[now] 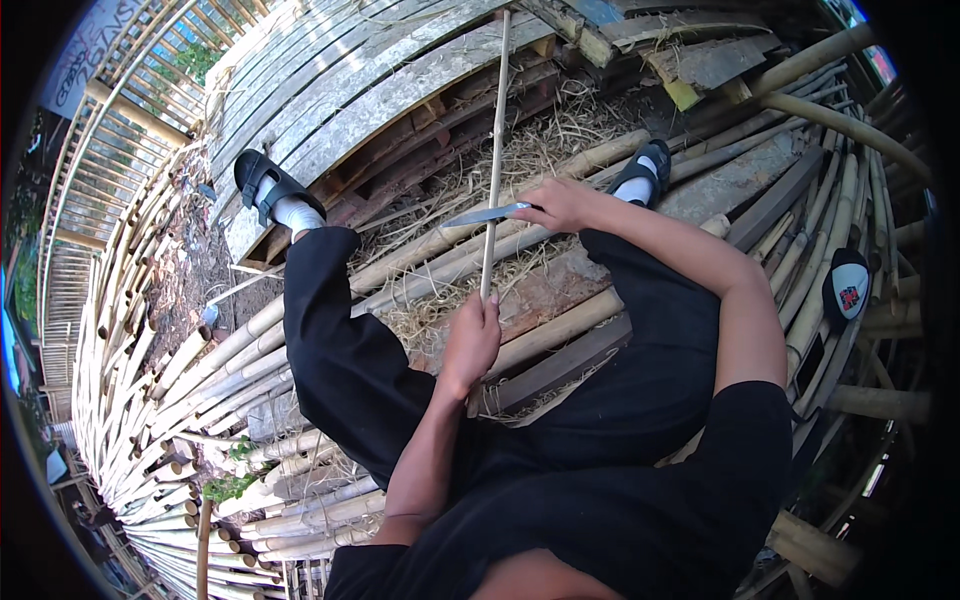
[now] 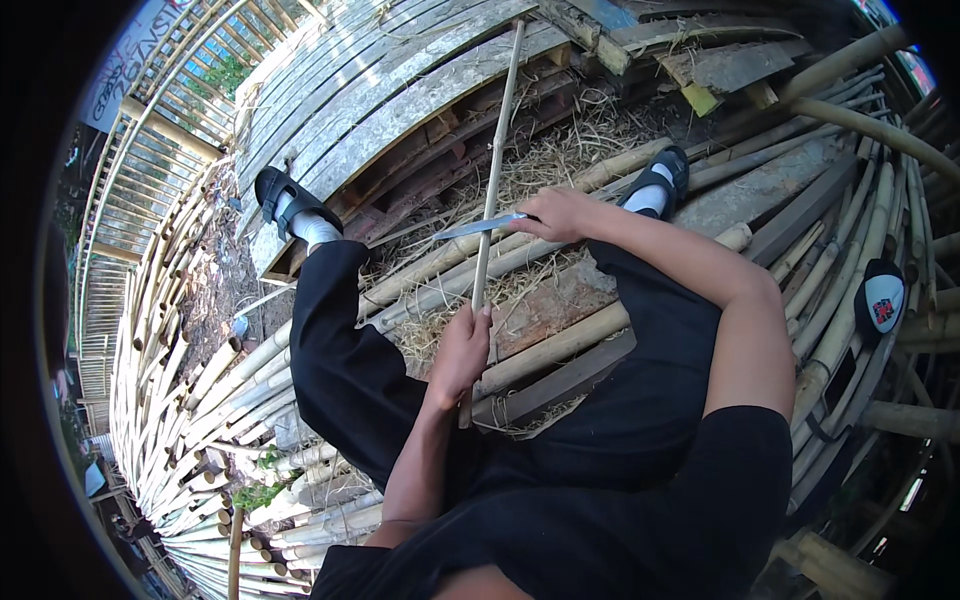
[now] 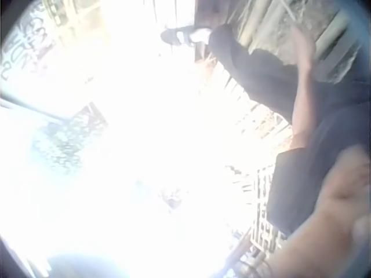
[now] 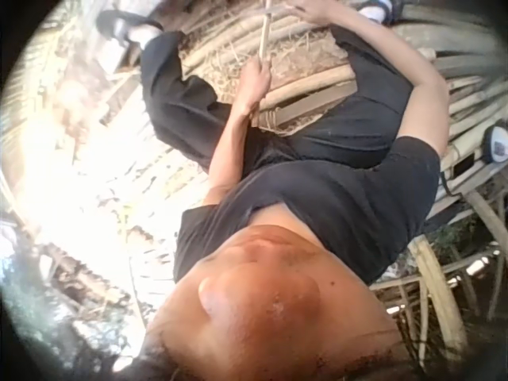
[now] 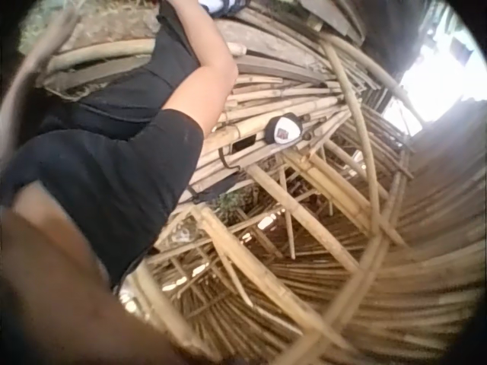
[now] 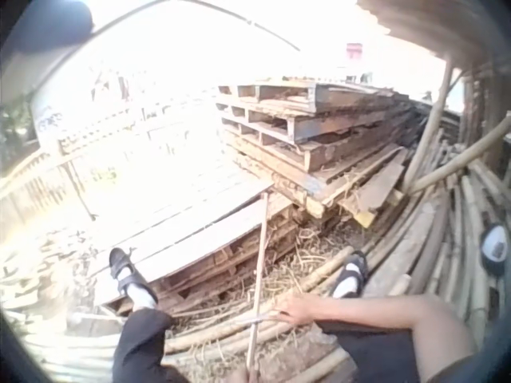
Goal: The person shaves a bamboo stick with a knife, removing thin strips to smooth the surface while sitting on a bamboo platform.
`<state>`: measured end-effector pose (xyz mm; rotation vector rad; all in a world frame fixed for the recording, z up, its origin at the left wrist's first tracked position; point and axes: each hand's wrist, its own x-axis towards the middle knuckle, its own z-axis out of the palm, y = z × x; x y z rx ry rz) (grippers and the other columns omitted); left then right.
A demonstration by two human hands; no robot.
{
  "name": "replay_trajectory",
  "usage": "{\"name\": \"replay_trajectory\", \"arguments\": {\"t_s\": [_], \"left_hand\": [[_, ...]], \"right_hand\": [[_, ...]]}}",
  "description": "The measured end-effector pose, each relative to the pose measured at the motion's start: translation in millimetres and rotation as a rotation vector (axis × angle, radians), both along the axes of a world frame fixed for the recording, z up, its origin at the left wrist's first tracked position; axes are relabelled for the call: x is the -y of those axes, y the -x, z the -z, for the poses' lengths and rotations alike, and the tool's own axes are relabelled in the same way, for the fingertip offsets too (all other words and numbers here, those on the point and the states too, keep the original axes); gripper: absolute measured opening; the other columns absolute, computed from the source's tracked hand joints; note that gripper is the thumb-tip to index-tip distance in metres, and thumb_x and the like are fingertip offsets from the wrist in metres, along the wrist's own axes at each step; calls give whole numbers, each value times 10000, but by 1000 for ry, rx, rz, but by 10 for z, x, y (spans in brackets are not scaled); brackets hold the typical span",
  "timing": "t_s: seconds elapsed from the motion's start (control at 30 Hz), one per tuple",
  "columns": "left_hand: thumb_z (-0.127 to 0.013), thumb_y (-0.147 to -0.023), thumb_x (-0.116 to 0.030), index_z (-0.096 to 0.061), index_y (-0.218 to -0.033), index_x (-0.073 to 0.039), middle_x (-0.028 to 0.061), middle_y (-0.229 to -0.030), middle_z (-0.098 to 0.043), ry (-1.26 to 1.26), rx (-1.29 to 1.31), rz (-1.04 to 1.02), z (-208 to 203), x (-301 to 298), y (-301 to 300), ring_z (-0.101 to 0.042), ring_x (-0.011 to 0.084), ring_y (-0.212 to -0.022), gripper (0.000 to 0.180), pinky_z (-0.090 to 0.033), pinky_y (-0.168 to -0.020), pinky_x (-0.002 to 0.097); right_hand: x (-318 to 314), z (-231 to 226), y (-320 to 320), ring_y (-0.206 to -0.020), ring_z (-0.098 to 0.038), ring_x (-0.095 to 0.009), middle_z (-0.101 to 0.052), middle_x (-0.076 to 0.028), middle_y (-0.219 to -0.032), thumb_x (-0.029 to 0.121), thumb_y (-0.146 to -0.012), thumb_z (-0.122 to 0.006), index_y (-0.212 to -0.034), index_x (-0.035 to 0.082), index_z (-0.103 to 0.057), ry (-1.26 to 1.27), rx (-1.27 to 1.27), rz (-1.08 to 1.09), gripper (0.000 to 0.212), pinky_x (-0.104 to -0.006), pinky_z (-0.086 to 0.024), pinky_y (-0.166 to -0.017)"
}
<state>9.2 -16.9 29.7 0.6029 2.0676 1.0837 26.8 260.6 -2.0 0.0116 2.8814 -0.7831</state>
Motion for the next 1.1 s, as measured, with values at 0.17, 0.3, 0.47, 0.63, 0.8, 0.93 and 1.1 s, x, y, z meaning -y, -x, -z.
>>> {"name": "replay_trajectory", "arguments": {"t_s": [0.17,0.3,0.47,0.63,0.8,0.93,1.1], "left_hand": [[-441,-995,-261,-511,-887,56,200,-639,-524,38,14,10,107,58,-85,-494,290,-566,342,-409,-588,433],[-441,-1002,-322,-499,-841,-9,52,-571,-473,-61,345,-35,182,50,41,-428,160,-446,357,-367,-423,337],[-348,-1031,-370,-457,-886,-82,-56,-515,-272,-300,911,-63,-118,9,72,-246,55,-371,340,-249,-338,224],[-352,-1031,-358,-454,-864,-81,-55,-501,-274,-356,974,-109,-195,-38,52,-268,55,-354,339,-270,-332,222],[-382,-1019,-388,-440,-837,-90,-47,-501,-286,-389,987,-77,-154,-20,93,-269,65,-359,354,-260,-332,233],[-387,-1017,-389,-434,-831,-92,-50,-500,-279,-369,989,-83,-129,-35,60,-259,64,-356,354,-255,-330,232],[-392,-1016,-390,-428,-831,-93,-51,-497,-271,-358,959,-91,-146,0,99,-245,66,-351,352,-256,-324,241]], "right_hand": [[-1252,-124,245,-917,-639,-412,-660,-258,-943,544,-959,-341,-962,-27,-666,-336,164,727,658,-500,-507,-797],[-1426,50,-14,-862,-621,-437,-636,-266,-810,525,-961,-364,-858,-24,-641,-217,-139,951,623,-504,-472,-751],[-740,135,-57,-642,-536,-377,-568,-228,-663,504,-962,-421,-800,-26,-606,46,-17,603,584,-452,-418,-631],[-129,-361,-72,-682,-566,-413,-577,-234,-668,477,-965,-429,-841,4,-621,82,63,329,524,-461,-440,-650],[16,-302,-48,-729,-595,-428,-611,-219,-707,428,-969,-443,-864,30,-626,25,-7,63,451,-496,-459,-672],[-376,-341,71,-739,-597,-435,-614,-225,-716,437,-972,-428,-830,30,-622,-108,2,215,472,-502,-463,-676],[-63,-270,17,-741,-597,-437,-620,-216,-721,429,-973,-424,-793,22,-609,5,-34,155,481,-510,-462,-678]]}}
